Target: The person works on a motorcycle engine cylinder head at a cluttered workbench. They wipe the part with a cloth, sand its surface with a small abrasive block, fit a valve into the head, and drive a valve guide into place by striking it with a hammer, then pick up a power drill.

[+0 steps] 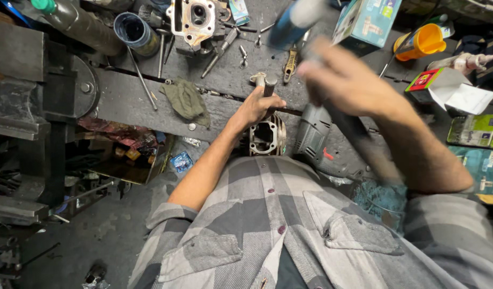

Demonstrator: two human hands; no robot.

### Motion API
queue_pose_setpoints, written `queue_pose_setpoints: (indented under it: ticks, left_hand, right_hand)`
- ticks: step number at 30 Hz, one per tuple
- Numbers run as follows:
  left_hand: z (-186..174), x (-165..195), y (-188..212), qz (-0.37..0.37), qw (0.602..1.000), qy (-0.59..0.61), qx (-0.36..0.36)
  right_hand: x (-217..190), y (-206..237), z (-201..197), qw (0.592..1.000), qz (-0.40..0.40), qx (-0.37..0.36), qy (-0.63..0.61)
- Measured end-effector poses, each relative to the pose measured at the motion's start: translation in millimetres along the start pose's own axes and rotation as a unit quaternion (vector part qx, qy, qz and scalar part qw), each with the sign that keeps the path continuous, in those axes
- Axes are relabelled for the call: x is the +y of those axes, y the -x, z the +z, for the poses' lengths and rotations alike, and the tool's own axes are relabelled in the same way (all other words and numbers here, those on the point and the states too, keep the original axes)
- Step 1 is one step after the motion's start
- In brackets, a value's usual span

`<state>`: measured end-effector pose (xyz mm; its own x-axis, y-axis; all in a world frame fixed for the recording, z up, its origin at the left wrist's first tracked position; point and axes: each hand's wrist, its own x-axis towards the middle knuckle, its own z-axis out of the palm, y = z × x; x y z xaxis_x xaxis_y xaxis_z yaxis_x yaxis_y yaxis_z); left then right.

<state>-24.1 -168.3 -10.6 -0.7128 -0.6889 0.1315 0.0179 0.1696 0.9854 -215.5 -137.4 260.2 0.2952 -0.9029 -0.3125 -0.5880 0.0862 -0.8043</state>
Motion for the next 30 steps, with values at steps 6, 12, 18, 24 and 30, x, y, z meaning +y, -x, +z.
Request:
queue_pose_setpoints:
  ticks: [6,12,18,24,30]
  left_hand:
    - [-2.4,17.4,-0.9,-0.061,0.997,0.035,0.004]
    - [1.7,13.6,1.1,-0.088,0.995,0.025,0.031]
    - [-0.1,11.3,-2.5,-0.04,0.999,-0.008,0.021]
    - [-0.2,34.4,0.0,-0.157,0.984,0.072,0.048]
    - [-7.2,43.7,-8.4,-0.146,0.985,0.083,0.021]
  right_hand:
    - [18.0,-5.9,15.7,0.968,0.068,-0.082,-0.225]
    - [0.9,8.8,-5.2,0.971,-0.025,0.017,-0.237]
    - [-11.3,4.2,-8.1,0.974,-0.121,0.102,-0.165]
    - [10.5,-7.0,18.9,0.973,0.091,-0.055,-0.205]
    - [35.6,11.0,15.2,0.955,0.06,-0.038,-0.287]
